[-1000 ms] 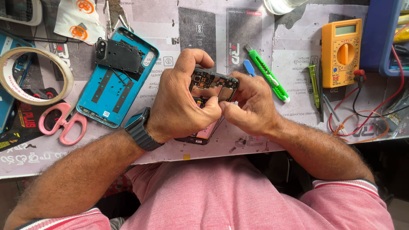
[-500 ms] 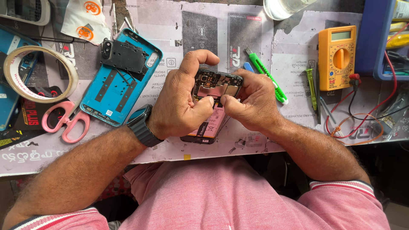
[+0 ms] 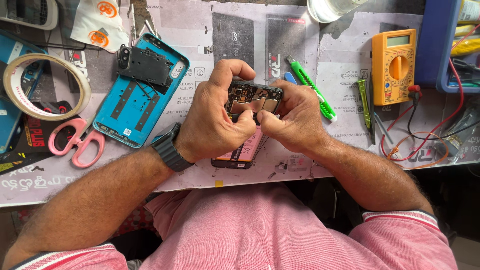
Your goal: The person repairs a smartphone by manipulating internal components within the open chassis. They use a green plastic spudger to pry and adjust parts, and tweezers to handle small components. A blue plastic tool is also used to assist with the disassembly or reassembly process.
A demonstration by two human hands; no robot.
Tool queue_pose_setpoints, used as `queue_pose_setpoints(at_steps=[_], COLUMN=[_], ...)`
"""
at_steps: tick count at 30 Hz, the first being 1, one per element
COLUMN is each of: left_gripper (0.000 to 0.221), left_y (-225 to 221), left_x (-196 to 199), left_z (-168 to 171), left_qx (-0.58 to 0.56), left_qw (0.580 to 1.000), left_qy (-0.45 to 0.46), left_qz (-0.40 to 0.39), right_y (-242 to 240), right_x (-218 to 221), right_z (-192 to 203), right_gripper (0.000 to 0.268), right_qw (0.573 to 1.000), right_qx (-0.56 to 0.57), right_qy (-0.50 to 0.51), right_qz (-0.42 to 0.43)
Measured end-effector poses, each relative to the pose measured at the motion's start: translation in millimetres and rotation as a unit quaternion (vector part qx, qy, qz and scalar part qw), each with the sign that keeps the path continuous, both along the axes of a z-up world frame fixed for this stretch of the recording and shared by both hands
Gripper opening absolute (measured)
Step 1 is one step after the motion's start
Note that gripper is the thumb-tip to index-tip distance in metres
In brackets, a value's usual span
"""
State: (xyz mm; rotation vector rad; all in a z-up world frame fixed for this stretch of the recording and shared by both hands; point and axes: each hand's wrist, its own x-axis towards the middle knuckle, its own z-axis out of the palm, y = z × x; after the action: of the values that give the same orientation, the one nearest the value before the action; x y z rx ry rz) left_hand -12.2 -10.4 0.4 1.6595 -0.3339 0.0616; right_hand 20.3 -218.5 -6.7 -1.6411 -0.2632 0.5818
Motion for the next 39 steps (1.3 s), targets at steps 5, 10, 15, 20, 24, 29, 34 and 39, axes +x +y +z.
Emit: queue_pose_setpoints(at_steps=[5, 10, 15, 20, 24, 29, 34, 39], left_gripper=[0.05, 0.048, 0.038, 0.038, 0.035, 0.029, 0.03, 0.033], left_y=[-1, -2, -3, -1, -10, -18, -22, -31], left_x=[3, 3, 0, 7, 15, 15, 23, 28], left_z=[3, 7, 2, -14, -35, -56, -70, -92], left_qx=[0.023, -0.025, 0.016, 0.062, 0.145, 0.204, 0.264, 0.249], left_qw=[0.997, 0.999, 0.991, 0.987, 0.986, 0.976, 0.959, 0.962], left_qy=[0.066, 0.036, 0.129, 0.145, 0.086, 0.056, -0.061, -0.08], left_qz=[0.026, 0.026, 0.026, 0.03, 0.008, -0.055, -0.082, -0.08], right_y=[-2, -4, -12, -1, 76, 168, 199, 203], right_x=[3, 5, 22, 43, 44, 45, 47, 46], right_z=[-4, -9, 8, 71, 76, 58, 50, 42], right_gripper=[0.021, 0.025, 0.026, 0.022, 0.02, 0.03, 0.048, 0.043], right_qw=[1.0, 0.996, 0.996, 0.9, 0.908, 0.816, 0.755, 0.755], right_qx=[-0.01, 0.081, 0.056, -0.167, -0.242, -0.276, -0.433, -0.42], right_qy=[-0.022, -0.022, 0.045, -0.398, -0.323, -0.437, -0.418, -0.439], right_qz=[0.0, -0.042, -0.053, -0.063, 0.114, 0.259, 0.261, 0.247])
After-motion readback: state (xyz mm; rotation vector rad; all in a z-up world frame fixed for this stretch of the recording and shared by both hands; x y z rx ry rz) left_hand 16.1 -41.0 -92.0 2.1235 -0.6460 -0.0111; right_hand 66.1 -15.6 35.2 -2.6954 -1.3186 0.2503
